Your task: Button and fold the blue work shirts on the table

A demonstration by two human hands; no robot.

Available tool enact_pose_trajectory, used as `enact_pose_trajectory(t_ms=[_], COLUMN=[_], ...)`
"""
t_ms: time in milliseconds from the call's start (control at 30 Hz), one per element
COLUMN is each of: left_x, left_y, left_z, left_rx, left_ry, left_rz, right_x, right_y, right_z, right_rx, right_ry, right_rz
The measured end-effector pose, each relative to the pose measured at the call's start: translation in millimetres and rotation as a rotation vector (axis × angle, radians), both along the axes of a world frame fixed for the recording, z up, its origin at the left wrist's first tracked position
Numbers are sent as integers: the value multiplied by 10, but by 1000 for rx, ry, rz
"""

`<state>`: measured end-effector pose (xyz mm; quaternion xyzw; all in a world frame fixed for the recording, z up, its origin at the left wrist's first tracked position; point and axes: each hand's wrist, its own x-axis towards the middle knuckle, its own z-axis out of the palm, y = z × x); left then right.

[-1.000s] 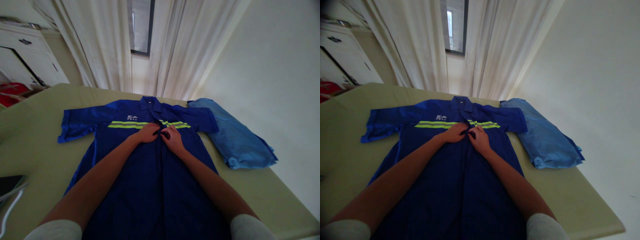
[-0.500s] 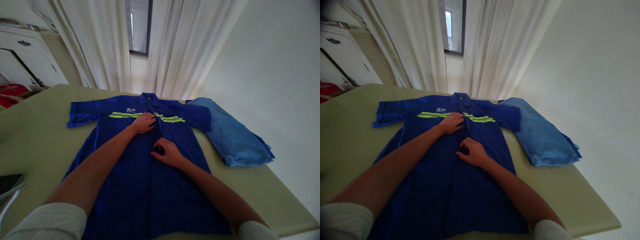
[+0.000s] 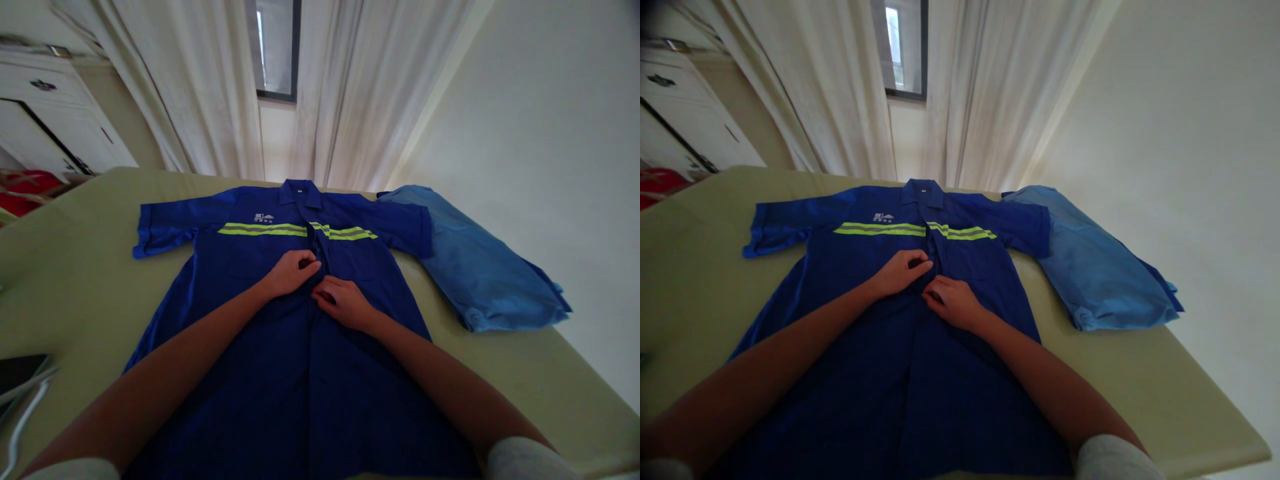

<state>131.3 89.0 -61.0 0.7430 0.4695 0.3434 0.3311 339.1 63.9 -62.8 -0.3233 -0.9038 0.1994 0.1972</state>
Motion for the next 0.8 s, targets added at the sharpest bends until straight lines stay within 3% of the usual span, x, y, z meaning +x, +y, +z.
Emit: enact_pose_trajectory(t_ms=[200,567,800], left_x=[118,95,89], left_y=[-39,-79,-98], left_z=[-22,-20,-10], left_rx=[-135,-160,-143], left_ry=[-312,-509,-557], left_rz=[41,89,76], right_x=[-7,-29,-128], right_y=[44,89,13], right_z=[70,55,94], right_rx=[-126,-168,-112], right_ry=[96,105,10], right_rz=[-46,-65,-236])
